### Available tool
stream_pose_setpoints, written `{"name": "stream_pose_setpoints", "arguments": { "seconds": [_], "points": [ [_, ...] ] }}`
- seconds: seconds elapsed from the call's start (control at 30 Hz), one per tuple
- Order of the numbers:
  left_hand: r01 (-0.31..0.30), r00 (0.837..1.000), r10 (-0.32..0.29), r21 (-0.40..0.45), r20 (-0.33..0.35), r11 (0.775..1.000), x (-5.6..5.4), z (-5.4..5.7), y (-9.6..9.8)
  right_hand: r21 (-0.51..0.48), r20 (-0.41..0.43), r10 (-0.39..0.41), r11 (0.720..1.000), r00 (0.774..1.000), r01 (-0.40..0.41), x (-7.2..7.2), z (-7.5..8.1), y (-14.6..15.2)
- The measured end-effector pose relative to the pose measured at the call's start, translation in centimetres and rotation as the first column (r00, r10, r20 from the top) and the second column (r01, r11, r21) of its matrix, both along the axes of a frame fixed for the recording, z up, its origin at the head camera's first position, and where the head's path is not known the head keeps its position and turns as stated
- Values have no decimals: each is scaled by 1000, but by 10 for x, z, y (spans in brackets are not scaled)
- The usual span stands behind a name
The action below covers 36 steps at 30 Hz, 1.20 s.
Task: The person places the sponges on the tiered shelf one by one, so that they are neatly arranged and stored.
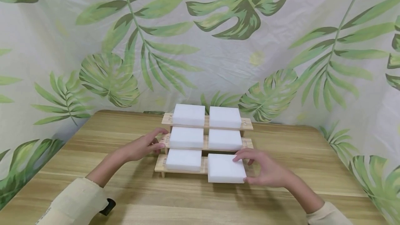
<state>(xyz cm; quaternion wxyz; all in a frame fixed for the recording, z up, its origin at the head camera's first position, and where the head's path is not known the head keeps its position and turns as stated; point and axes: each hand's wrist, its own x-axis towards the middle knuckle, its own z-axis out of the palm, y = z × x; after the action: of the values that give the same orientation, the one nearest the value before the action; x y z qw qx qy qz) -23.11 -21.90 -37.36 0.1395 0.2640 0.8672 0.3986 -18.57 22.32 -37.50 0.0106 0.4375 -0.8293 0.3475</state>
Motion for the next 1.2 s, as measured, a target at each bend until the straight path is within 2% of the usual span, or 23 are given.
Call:
{"name": "stream_pose_setpoints", "arguments": {
  "seconds": [0.2, 0.43, 0.63, 0.77, 0.9, 1.03, 1.2],
  "points": [
    [-4, 1000, 4, -1, 5, 1000, -1, 0, 0, 37, -11, -25, 999, 1000, 26, 0, -5, -4],
    [-11, 1000, 11, -1, 17, 1000, 0, 2, 1, 114, -30, -75, 990, 997, 78, 3, -2, -7],
    [-11, 1000, 11, 1, 18, 1000, 0, 2, 1, 178, 16, -114, 978, 993, 110, 7, 4, -6],
    [-7, 1000, 6, 5, 18, 1000, 0, 2, 1, 169, 30, -94, 982, 995, 87, 7, 6, -6],
    [-4, 1000, 4, 3, 17, 1000, 0, 3, 1, 151, 83, -66, 987, 994, 53, 5, 8, -7],
    [4, 1000, -4, 1, 13, 1000, 0, 3, 0, 167, 129, -93, 983, 987, 71, 6, 9, -8],
    [7, 1000, -7, 0, 11, 1000, -1, 3, 0, 159, 120, -108, 983, 987, 88, 6, 10, -9]
  ]
}}
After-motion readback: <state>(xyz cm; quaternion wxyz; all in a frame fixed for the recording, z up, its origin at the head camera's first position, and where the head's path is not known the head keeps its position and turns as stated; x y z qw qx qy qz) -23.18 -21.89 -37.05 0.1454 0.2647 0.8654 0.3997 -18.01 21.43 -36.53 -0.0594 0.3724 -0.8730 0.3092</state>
